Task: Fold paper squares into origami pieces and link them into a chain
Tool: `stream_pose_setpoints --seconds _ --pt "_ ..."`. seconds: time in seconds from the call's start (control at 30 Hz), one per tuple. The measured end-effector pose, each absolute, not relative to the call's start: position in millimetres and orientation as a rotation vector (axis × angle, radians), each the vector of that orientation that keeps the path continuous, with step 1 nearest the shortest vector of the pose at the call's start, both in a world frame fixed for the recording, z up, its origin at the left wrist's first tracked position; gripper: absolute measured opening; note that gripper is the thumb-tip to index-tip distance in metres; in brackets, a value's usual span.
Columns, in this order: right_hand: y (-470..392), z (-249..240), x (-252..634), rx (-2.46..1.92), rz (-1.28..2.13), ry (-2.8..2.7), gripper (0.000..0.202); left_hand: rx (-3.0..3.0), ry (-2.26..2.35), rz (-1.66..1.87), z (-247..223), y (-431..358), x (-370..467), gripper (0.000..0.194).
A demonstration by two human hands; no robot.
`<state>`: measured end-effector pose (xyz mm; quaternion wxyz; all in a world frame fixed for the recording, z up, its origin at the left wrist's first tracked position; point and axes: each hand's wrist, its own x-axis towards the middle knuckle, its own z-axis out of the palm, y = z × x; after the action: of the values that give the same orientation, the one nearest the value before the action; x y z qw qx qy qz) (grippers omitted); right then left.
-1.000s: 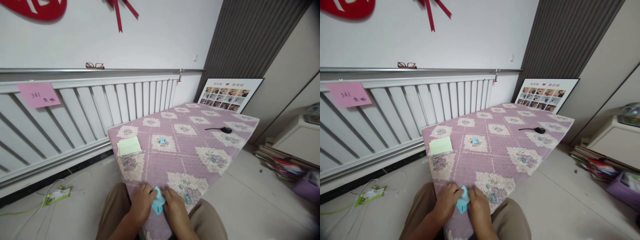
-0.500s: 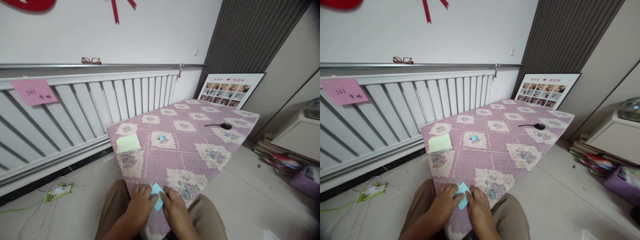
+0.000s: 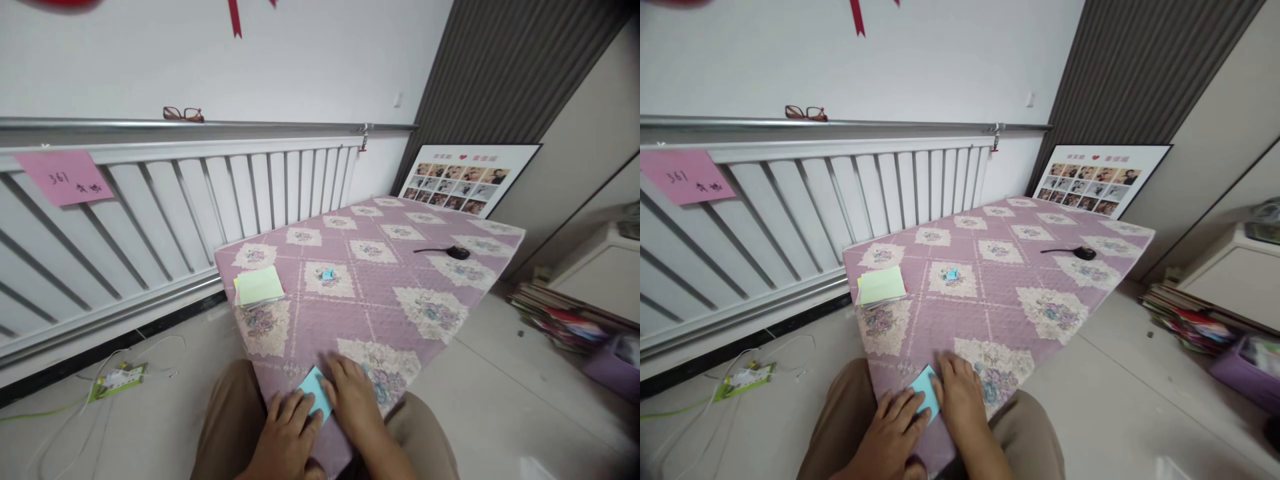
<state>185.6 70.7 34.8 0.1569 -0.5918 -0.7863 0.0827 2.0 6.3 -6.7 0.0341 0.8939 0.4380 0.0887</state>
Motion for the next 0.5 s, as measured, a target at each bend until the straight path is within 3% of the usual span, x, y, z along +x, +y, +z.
stream_pose_setpoints --seconds 0.1,0.27,0.5 --pt "86.7 37.5 168.4 -1.687 0.253 -2.285 0.056 2.888 1.371 0.414 -19.4 9.2 1.4 0.066" --pt "104.7 30.3 148.5 -1.738 0.363 -2.416 0.060 3.089 1.523 0.739 -40.4 8.7 1.0 0.058" --pt "110.9 21.5 149.2 -1.739 0.327 -2.394 0.057 2.598 1.889 0.378 -36.4 -8.1 17.6 0.048"
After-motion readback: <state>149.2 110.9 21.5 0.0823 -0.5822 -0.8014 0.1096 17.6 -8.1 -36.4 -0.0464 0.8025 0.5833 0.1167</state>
